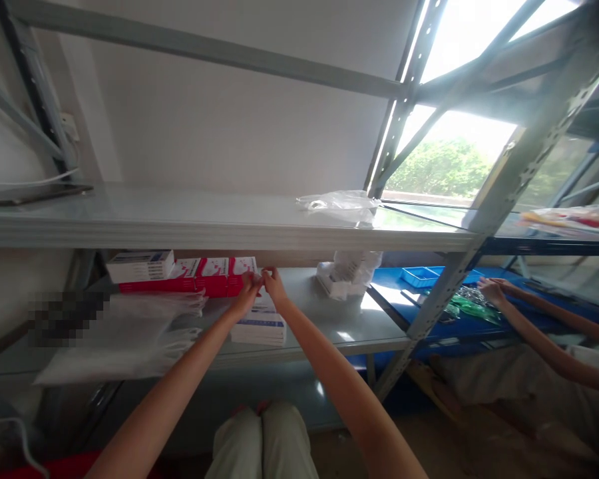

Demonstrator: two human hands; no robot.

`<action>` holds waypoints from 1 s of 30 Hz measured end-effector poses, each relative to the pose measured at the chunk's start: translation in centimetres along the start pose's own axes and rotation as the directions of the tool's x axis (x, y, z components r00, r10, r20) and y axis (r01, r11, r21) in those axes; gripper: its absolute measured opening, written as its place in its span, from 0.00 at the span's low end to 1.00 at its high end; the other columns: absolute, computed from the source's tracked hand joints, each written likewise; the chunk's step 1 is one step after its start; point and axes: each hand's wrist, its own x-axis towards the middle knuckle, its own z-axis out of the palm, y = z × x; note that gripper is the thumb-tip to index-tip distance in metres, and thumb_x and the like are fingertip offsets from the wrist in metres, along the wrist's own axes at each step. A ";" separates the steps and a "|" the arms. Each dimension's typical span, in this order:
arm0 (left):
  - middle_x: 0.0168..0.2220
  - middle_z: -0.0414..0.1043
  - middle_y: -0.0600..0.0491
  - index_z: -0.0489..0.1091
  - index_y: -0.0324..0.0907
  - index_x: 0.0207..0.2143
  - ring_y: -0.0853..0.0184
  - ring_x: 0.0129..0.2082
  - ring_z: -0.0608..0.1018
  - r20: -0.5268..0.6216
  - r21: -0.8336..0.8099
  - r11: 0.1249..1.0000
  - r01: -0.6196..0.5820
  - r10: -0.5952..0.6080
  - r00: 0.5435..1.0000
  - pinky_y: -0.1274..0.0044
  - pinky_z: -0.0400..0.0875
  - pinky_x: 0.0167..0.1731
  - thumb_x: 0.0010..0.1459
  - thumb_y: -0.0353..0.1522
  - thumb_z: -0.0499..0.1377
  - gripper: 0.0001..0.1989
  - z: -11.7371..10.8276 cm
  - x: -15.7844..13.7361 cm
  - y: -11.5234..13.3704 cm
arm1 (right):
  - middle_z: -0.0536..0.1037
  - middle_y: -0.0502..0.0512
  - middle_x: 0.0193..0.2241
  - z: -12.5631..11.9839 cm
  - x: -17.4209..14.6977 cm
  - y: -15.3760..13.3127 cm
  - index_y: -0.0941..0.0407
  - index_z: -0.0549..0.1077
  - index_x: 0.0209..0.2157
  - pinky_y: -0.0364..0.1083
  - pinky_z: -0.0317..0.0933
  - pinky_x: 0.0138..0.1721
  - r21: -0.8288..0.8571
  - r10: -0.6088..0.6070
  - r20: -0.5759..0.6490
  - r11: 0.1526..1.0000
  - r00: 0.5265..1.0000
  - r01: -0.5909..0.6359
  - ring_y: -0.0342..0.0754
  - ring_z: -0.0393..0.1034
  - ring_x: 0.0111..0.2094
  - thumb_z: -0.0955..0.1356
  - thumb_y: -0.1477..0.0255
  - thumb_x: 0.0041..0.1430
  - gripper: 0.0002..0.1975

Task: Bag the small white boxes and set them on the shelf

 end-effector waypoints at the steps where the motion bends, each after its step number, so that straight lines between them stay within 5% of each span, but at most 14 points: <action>1: 0.27 0.63 0.59 0.56 0.44 0.45 0.71 0.24 0.69 0.013 0.009 1.000 -0.004 0.004 1.000 0.78 0.65 0.26 0.56 0.45 0.57 0.20 0.2 0.0 -0.4 | 0.59 0.41 0.16 0.1 -0.4 0.2 0.54 0.65 0.33 0.40 0.48 0.21 0.043 0.019 -0.015 0.999 1.000 -0.018 0.40 0.52 0.18 0.62 0.63 0.52 0.10; 7: 0.33 0.70 0.54 0.65 0.43 0.43 0.65 0.33 0.72 -0.013 0.131 0.980 -0.153 0.156 0.988 0.74 0.67 0.35 0.48 0.44 0.62 0.23 0.0 0.3 -1.4 | 0.57 0.42 0.15 0.7 -1.9 0.6 0.56 0.63 0.27 0.39 0.44 0.21 0.375 0.137 0.155 0.908 0.978 -0.186 0.38 0.50 0.18 0.61 0.66 0.52 0.07; 12: 0.25 0.71 0.54 0.72 0.41 0.32 0.65 0.26 0.72 -0.057 0.213 0.970 -0.119 0.134 0.989 0.75 0.65 0.29 0.49 0.43 0.61 0.15 0.0 0.4 -0.4 | 0.62 0.46 0.19 0.3 -2.5 0.9 0.57 0.67 0.30 0.40 0.49 0.23 0.331 0.079 0.284 0.928 0.956 -0.174 0.40 0.52 0.20 0.54 0.56 0.61 0.22; 16: 0.26 0.73 0.53 0.71 0.41 0.27 0.64 0.29 0.75 -0.174 0.147 0.984 -0.098 0.123 0.977 0.74 0.67 0.32 0.49 0.44 0.60 0.14 -0.5 0.7 0.1 | 0.65 0.46 0.23 -0.6 -4.0 2.5 0.56 0.68 0.43 0.42 0.56 0.29 0.067 -0.076 0.183 0.996 0.980 0.065 0.43 0.58 0.24 0.65 0.58 0.54 0.19; 19: 0.27 0.72 0.53 0.70 0.42 0.29 0.64 0.30 0.74 -0.189 0.138 0.986 -0.094 0.119 0.975 0.74 0.68 0.34 0.50 0.44 0.60 0.14 -0.7 0.8 0.1 | 0.69 0.49 0.27 -0.1 -5.1 4.0 0.54 0.69 0.43 0.44 0.60 0.34 -0.081 -0.126 0.010 0.989 0.992 0.126 0.46 0.63 0.29 0.66 0.64 0.51 0.16; 22: 0.29 0.71 0.53 0.66 0.43 0.35 0.64 0.30 0.74 -0.200 0.178 0.979 -0.097 0.133 0.971 0.73 0.68 0.34 0.52 0.44 0.59 0.15 -0.2 0.1 0.4 | 0.70 0.52 0.26 1.1 -4.9 5.0 0.53 0.69 0.34 0.45 0.61 0.34 -0.037 -0.108 -0.113 0.994 0.988 0.105 0.47 0.65 0.30 0.61 0.62 0.55 0.11; 25: 0.34 0.70 0.52 0.59 0.44 0.43 0.63 0.33 0.74 -0.267 0.266 0.953 -0.142 0.215 0.940 0.72 0.68 0.37 0.59 0.43 0.53 0.15 0.5 -1.0 0.9 | 0.63 0.49 0.20 1.3 -3.6 5.3 0.53 0.65 0.26 0.43 0.56 0.25 0.115 -0.028 -0.111 0.992 0.993 0.041 0.44 0.58 0.22 0.61 0.56 0.52 0.15; 28: 0.30 0.68 0.53 0.60 0.44 0.39 0.64 0.29 0.72 0.042 0.403 0.892 -0.206 0.207 0.977 0.73 0.65 0.33 0.63 0.39 0.46 0.09 0.9 -1.6 1.6 | 0.55 0.46 0.17 0.7 -2.4 5.5 0.54 0.61 0.20 0.42 0.47 0.22 0.136 0.001 -0.065 0.991 0.998 0.007 0.41 0.48 0.20 0.62 0.52 0.47 0.19; 30: 0.26 0.66 0.55 0.62 0.44 0.33 0.65 0.26 0.69 0.304 0.468 0.835 -0.288 0.154 0.940 0.74 0.62 0.29 0.62 0.36 0.46 0.08 0.8 -1.6 2.2 | 0.54 0.46 0.16 0.4 -2.2 5.7 0.54 0.59 0.17 0.42 0.45 0.23 0.036 -0.013 -0.057 0.999 0.998 0.015 0.41 0.48 0.21 0.63 0.54 0.46 0.18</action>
